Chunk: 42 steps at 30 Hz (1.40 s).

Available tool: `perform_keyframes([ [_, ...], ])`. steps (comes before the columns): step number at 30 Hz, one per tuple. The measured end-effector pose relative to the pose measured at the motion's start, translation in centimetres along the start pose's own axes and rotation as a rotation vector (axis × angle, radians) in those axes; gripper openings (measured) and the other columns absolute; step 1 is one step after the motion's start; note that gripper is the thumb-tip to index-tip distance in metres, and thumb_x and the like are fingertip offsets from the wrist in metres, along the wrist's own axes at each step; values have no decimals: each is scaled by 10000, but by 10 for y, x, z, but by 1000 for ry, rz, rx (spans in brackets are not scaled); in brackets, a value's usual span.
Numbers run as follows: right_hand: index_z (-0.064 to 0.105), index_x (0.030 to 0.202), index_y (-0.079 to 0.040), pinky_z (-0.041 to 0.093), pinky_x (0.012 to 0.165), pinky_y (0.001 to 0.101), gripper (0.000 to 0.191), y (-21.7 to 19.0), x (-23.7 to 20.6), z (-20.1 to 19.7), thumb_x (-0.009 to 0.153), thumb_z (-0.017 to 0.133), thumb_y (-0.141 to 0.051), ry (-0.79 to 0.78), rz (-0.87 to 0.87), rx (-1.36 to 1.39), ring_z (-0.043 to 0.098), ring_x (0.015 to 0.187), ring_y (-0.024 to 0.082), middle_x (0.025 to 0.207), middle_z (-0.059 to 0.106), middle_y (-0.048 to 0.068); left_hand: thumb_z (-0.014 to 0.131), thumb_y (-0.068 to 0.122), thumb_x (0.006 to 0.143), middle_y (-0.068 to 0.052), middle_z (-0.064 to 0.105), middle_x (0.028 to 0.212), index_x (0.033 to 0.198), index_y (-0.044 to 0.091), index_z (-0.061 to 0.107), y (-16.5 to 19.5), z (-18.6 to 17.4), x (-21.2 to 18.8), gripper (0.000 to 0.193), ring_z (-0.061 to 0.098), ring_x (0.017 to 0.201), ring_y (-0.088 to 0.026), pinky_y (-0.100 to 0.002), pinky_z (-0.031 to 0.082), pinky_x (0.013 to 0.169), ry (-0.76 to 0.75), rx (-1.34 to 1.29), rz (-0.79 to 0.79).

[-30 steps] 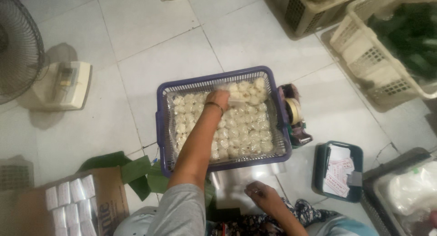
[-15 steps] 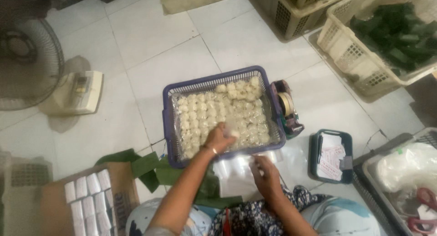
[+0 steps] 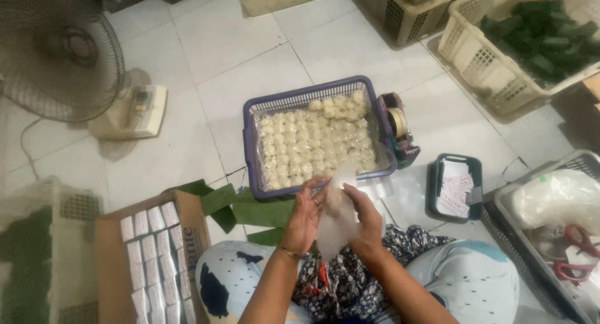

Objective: The person sits on the floor wrapping small white food items in cut green leaf pieces, folding the leaf around each item by hand and placing the wrapped items into a plastic basket. They also take small paper labels from a tray and attach them to the wrapped items, with finished labeled items collected in a cardboard box.

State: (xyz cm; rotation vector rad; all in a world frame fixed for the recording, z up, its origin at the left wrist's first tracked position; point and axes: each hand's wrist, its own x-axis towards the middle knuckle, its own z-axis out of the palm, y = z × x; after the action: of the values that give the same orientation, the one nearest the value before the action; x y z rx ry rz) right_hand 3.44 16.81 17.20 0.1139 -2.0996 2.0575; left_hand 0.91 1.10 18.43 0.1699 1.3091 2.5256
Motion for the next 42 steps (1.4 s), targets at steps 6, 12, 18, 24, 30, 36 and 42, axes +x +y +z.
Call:
perform_keyframes([
  [6,678,1303,5,473,1152,387,334,-60,-5,8,1007,610,-132,-186,-319,-183,608,1349,274,1377,657,194,536,499,987,-179,597,1399,1488,51,492,1,13,-19,673,663,1193,-247,-371,629,912,258,415,125],
  [12,667,1314,7,637,766,302,411,-79,-14,12,944,638,-172,-365,71,-91,670,1131,232,1323,530,126,522,496,991,-166,569,1437,1482,143,414,-13,14,-29,614,617,1274,-250,-355,564,1032,453,326,197],
  [18,735,1159,-41,601,707,275,296,-57,5,20,871,737,-108,-162,166,-342,734,1009,149,1161,727,34,717,106,950,-172,686,1288,1256,-23,588,-19,16,-44,356,689,1153,-234,-340,600,954,451,113,213],
  [24,702,1215,-52,616,931,292,268,-69,-21,15,949,737,-63,-20,-33,-317,762,1036,189,1166,788,108,707,-1,884,-132,709,1128,1273,16,578,-19,9,-48,410,717,964,-198,-307,626,835,667,-36,310],
  [30,531,1376,4,512,1024,354,638,-74,-36,23,771,733,6,-205,1,-192,677,1185,256,1246,703,161,568,-14,900,-135,658,1249,1367,-30,535,-31,24,-55,469,656,1155,-226,-351,572,1022,355,34,211],
  [36,692,1276,-42,573,1045,361,395,-54,-34,15,894,753,-127,-271,276,-145,719,1182,233,1264,747,139,501,71,926,-136,648,1257,1406,25,527,-33,14,-58,483,641,1079,-198,-328,567,911,259,38,146],
  [42,645,1239,27,495,1022,438,556,-28,-43,14,744,855,-115,9,-173,-577,536,1256,321,1391,480,181,593,56,968,-164,699,1090,1136,-43,658,-71,11,-47,206,685,976,-232,-355,586,841,481,13,254],
])
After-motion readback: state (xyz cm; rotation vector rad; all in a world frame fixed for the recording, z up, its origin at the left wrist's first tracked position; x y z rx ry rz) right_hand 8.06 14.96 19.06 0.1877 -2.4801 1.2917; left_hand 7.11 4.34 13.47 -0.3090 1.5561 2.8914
